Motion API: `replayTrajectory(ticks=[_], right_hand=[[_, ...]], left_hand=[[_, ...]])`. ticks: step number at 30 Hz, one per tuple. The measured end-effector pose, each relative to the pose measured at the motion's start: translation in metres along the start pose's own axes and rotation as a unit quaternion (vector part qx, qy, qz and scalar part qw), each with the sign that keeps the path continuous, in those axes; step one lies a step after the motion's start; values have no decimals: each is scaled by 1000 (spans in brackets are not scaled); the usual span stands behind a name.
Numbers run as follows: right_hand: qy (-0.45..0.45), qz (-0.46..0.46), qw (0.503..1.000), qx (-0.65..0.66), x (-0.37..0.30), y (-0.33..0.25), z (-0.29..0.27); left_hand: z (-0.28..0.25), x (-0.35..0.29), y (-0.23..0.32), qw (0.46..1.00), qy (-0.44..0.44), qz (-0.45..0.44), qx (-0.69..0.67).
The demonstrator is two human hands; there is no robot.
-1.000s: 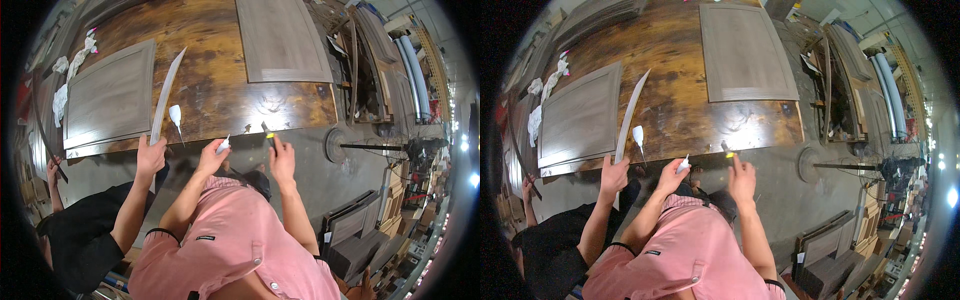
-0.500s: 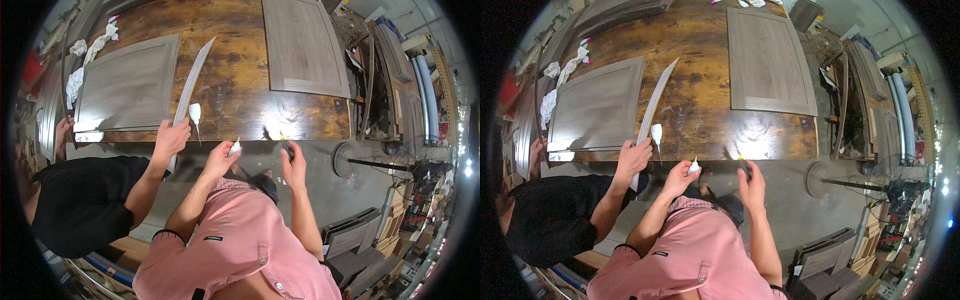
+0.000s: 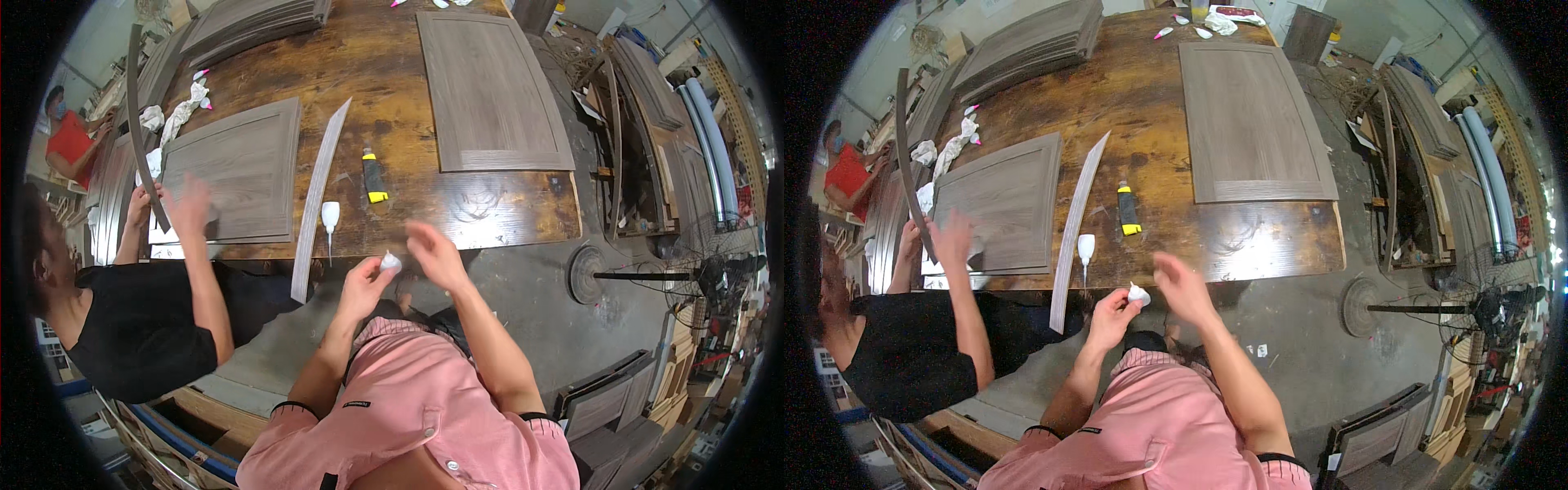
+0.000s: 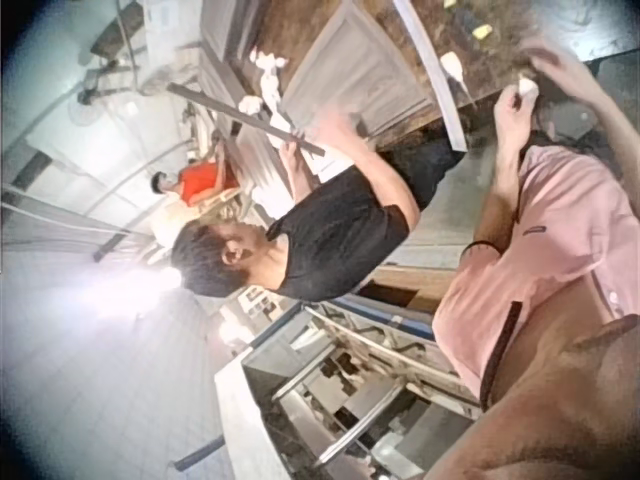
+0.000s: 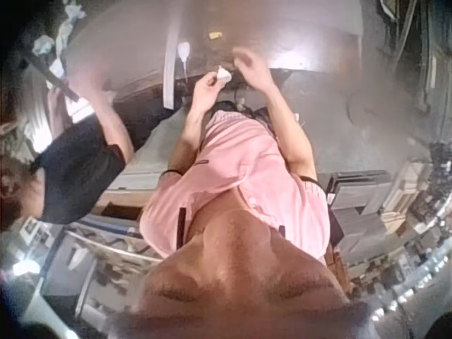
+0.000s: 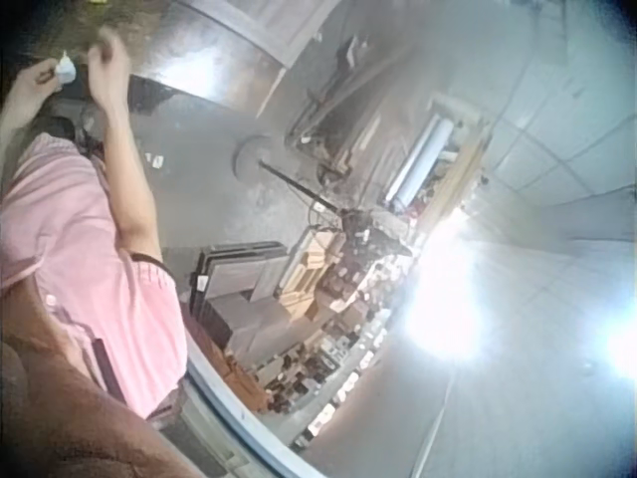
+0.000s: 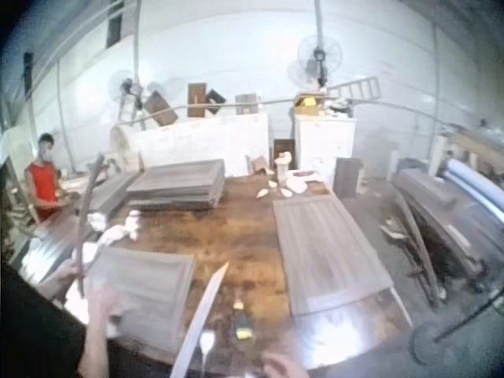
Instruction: The person assembles a wooden door panel by applying glue to the joints of a wooden frame and inserting wooden slats. The person then picks up the assembled panel and places it onto a stack of similar panels.
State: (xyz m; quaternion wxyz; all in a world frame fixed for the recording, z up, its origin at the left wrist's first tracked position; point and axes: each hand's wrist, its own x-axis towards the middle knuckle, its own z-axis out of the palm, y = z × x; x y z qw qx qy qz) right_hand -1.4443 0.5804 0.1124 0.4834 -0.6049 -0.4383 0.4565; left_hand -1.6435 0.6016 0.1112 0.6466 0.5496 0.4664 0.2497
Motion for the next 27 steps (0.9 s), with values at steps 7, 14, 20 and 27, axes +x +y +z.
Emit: replayTrajectory(ticks=[7,14,20,27], right_hand=[[121,75,974,177,-126,-1,-71],[386,38,918,87,-247,12,-182],[614,19,788,38,-383,42,-270],[754,-10,655,54,-526,62,-378]], left_hand=[[106,9,35,976,-216,24,-3],[285,2,54,905,-410,67,95],[448,-45,48,834,-524,78,153],[599,-84,6,756,-609,55,234]])
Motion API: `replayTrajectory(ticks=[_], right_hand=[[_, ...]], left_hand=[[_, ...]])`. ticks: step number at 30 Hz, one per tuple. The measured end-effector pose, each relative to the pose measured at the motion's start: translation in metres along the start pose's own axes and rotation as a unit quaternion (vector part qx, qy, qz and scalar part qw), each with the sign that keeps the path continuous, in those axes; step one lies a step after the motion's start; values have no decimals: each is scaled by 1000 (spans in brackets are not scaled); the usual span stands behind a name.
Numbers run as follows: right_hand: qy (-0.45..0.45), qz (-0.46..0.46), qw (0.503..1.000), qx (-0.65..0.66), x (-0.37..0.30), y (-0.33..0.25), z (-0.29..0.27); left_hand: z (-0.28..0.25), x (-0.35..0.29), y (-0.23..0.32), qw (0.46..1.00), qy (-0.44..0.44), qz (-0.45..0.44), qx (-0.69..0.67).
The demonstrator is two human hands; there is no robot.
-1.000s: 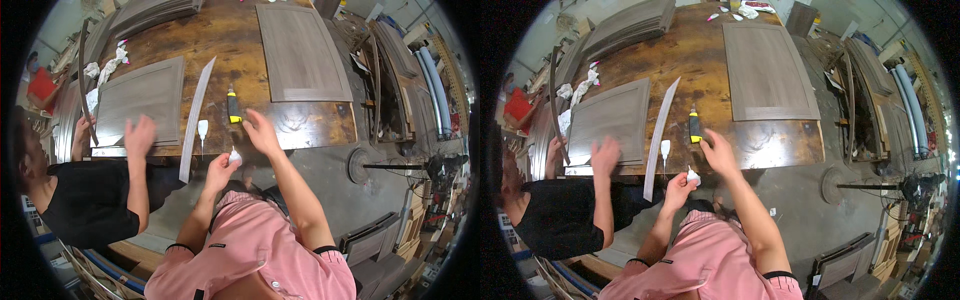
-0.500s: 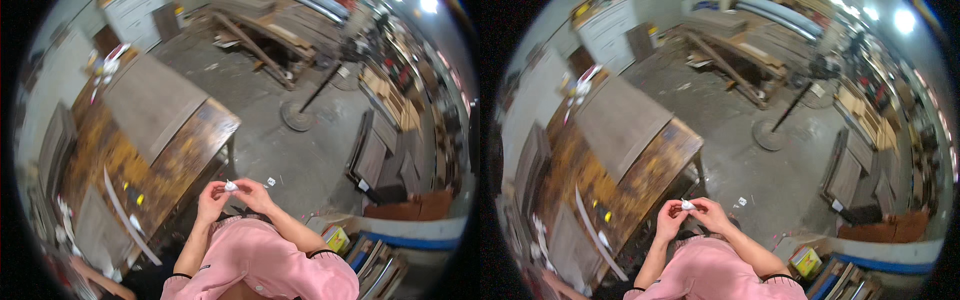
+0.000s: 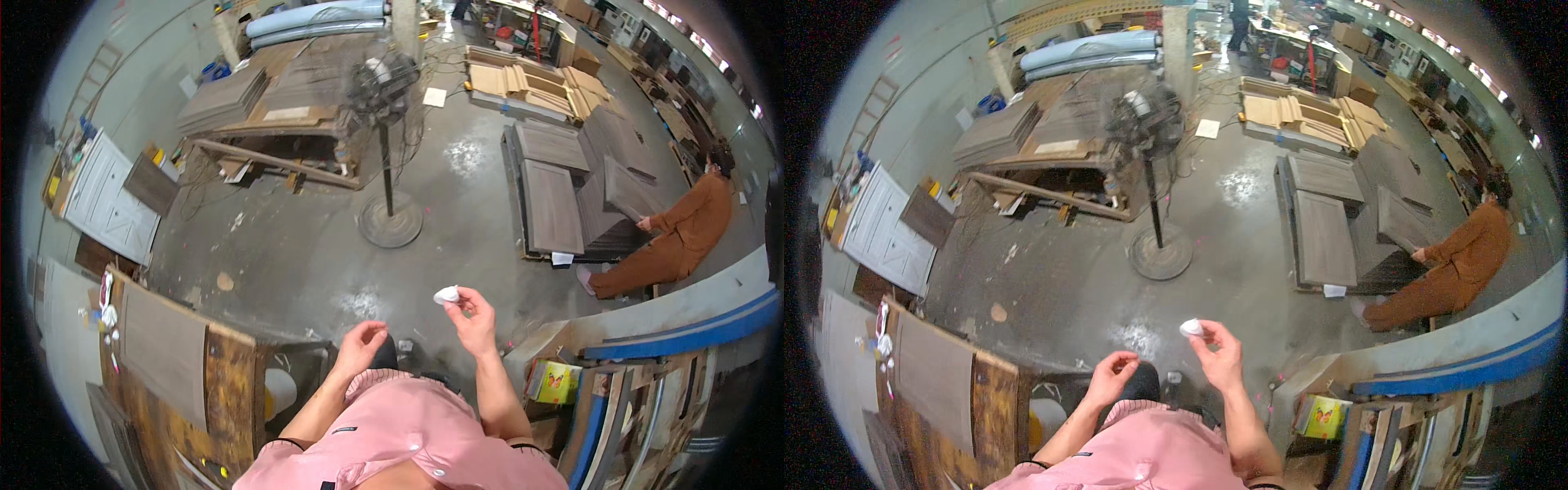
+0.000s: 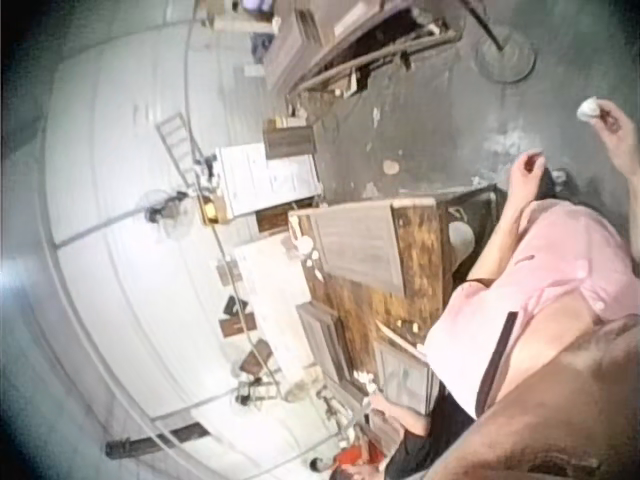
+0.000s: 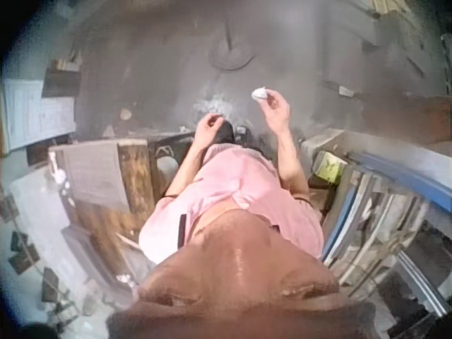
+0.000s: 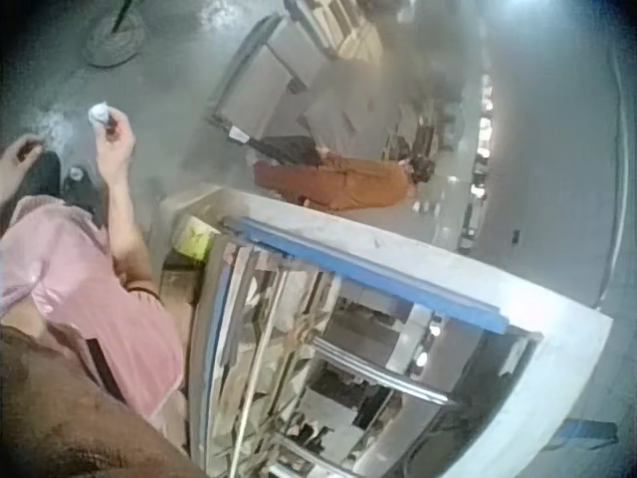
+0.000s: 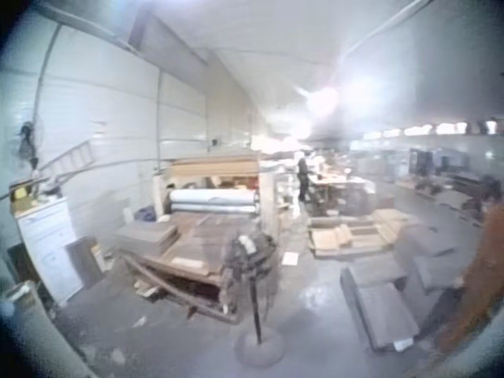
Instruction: The person assembles a wooden door panel by applying glue to the joints of a wooden frame and inserting wooden slats. The person then picks up the assembled panel and places it onto a stack of similar panels.
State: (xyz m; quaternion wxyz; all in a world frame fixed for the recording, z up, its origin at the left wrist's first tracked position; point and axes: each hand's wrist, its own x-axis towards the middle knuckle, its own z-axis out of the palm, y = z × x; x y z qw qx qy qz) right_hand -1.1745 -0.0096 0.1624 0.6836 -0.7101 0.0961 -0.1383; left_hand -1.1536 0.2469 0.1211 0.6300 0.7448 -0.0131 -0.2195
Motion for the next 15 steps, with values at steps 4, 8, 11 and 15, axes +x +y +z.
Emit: replayTrajectory(ticks=[4,8,11,15], right_hand=[[77,-27,996,46,88,-6,-48],[127,-6,991,39,180,19,-96],[138,57,988,36,250,14,-126],[167,17,986,13,335,35,-183]], left_hand=[[36,93,20,996,-83,-23,39],[78,211,36,977,-187,-3,101],[114,294,48,948,-228,67,209],[162,375,93,941,-264,1,214]])
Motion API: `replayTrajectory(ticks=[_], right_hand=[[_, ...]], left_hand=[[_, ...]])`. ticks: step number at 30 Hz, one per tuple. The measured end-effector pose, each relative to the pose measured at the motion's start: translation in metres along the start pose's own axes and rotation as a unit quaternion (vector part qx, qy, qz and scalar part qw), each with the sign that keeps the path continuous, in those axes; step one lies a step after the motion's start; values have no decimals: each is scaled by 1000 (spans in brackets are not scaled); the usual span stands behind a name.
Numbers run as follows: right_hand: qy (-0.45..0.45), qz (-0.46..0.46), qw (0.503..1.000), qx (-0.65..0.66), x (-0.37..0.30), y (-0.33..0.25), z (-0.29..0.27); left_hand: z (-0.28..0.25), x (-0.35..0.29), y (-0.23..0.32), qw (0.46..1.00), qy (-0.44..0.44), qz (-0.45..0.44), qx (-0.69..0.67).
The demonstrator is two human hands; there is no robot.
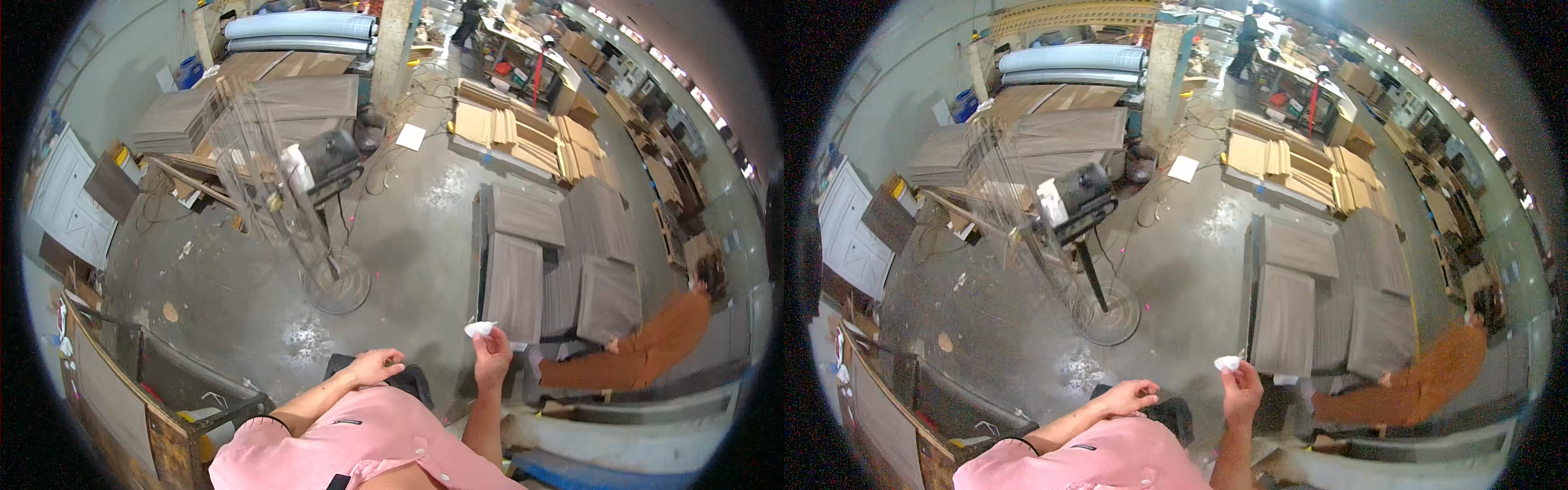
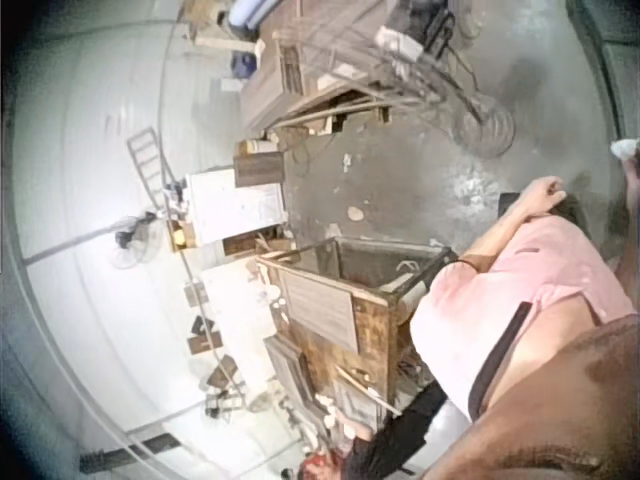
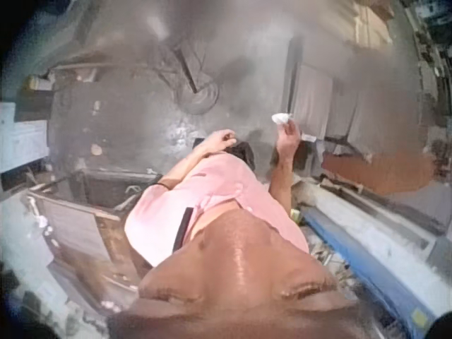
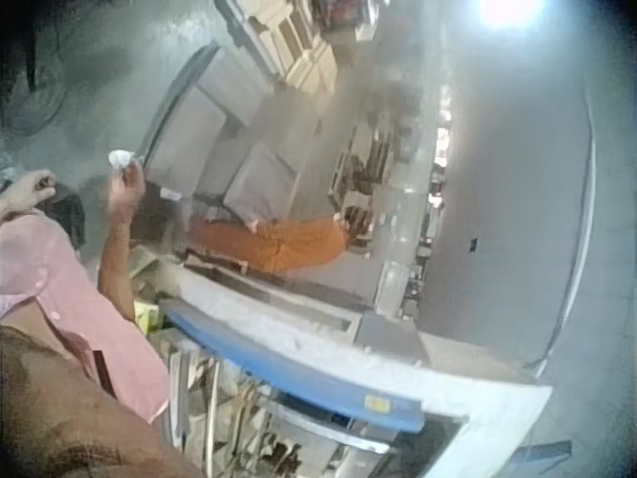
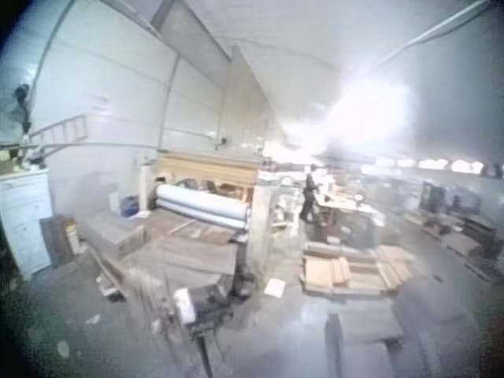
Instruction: The person assembles a wooden door panel by applying glue to the joints of a wooden frame and inserting wooden slats. The person then picks up the assembled panel and places it onto a stack of similar panels.
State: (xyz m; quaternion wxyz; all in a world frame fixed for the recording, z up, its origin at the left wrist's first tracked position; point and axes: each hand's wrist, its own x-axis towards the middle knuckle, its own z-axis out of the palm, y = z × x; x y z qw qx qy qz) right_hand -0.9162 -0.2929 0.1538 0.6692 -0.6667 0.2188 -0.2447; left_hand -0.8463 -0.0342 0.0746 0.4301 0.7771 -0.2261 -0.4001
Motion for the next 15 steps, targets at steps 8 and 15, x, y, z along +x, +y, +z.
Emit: replayTrajectory(ticks=[8,15], right_hand=[[-39,3,999,-15,242,14,16],[-225,4,974,-12,440,8,80]], left_hand=[[-53,168,16,984,72,-80,-140],[-121,299,85,958,234,-56,-159]])
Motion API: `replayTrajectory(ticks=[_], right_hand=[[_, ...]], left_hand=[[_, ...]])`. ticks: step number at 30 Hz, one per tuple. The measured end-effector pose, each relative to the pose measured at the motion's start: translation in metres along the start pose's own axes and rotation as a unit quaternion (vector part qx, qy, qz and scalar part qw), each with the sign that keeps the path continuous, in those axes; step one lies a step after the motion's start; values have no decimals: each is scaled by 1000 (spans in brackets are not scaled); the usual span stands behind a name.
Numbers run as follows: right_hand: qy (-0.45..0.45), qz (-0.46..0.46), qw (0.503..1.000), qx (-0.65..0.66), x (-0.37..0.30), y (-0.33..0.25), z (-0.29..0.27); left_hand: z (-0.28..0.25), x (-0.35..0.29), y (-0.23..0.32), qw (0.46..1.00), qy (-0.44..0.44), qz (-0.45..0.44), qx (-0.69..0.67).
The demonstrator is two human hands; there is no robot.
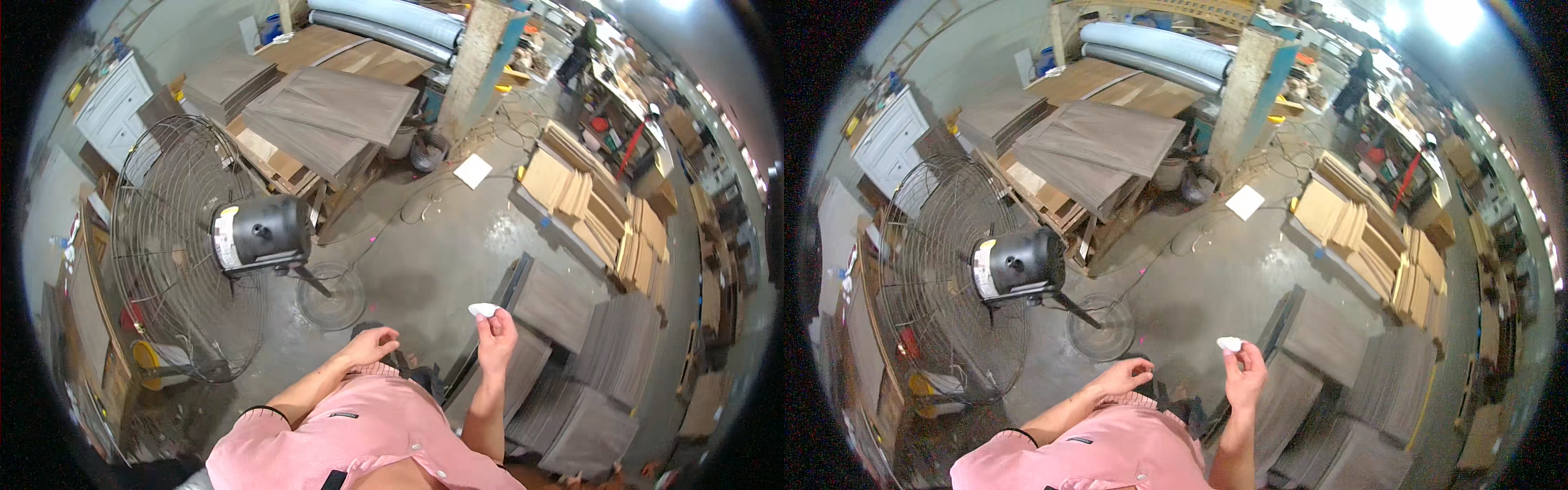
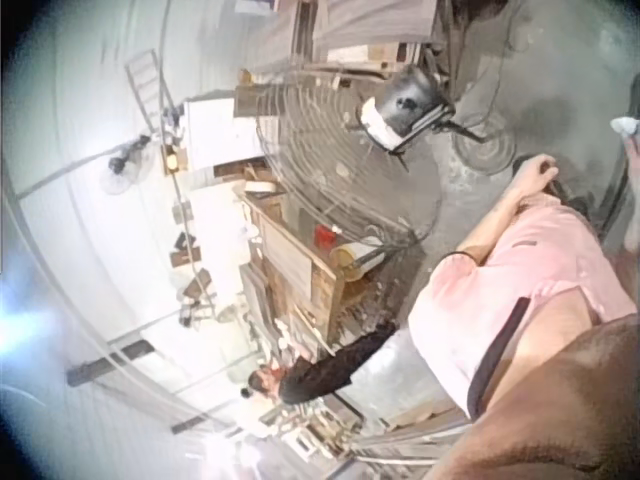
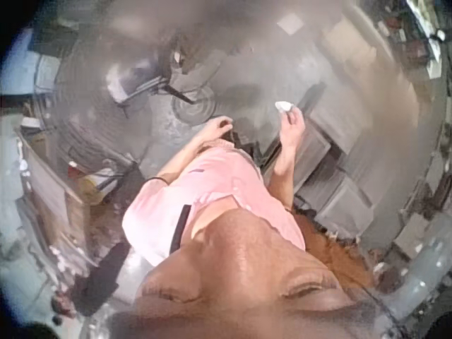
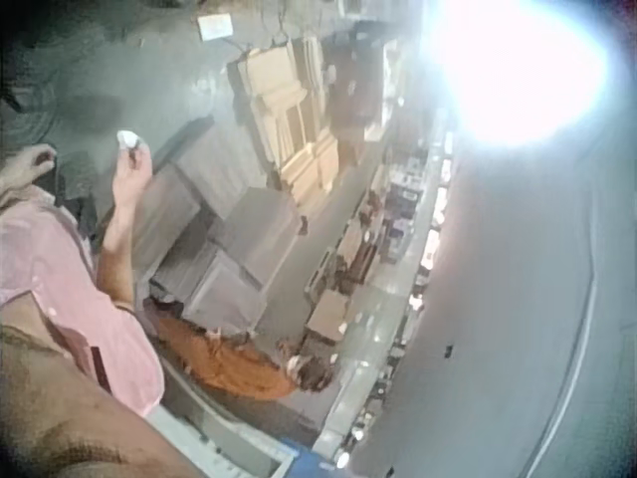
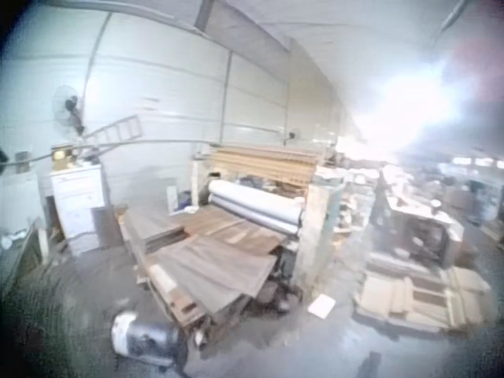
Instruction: The person assembles a wooden door panel by applying glue to the joints of a wooden frame and inserting wooden slats. The person then picks up the assembled panel and places it onto a stack of similar panels.
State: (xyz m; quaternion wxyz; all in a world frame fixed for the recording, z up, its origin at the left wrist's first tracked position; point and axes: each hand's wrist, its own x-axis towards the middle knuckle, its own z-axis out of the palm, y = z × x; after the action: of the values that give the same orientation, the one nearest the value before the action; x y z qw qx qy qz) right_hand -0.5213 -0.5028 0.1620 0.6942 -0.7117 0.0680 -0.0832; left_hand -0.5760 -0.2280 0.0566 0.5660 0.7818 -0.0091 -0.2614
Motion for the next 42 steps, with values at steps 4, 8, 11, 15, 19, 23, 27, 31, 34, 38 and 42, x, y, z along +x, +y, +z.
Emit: replayTrajectory(ticks=[4,8,11,15,19,23,27,31,34,38,42], right_hand=[[-62,-13,998,0,99,-3,4],[-80,0,997,6,186,13,19],[-88,21,995,32,236,17,38],[-105,34,994,20,311,19,70],[-178,46,983,12,388,13,133],[-288,73,955,7,464,21,214],[-392,19,919,35,524,41,315],[-498,-59,865,-20,576,50,410],[-568,-61,819,-49,606,37,477],[-641,-80,761,-66,635,39,554],[-640,-120,754,-83,654,61,629]], left_hand=[[-22,90,37,987,153,45,13],[-73,183,71,968,247,41,20],[-111,241,99,962,261,73,31],[-163,304,142,961,261,83,28],[-205,337,183,960,254,108,-39],[-256,362,206,940,301,154,-56],[-315,401,193,904,394,154,-57],[-380,425,188,886,447,87,-88],[-417,443,166,831,529,43,-169],[-474,456,151,789,578,13,-210],[-533,468,109,714,661,-15,-231]])
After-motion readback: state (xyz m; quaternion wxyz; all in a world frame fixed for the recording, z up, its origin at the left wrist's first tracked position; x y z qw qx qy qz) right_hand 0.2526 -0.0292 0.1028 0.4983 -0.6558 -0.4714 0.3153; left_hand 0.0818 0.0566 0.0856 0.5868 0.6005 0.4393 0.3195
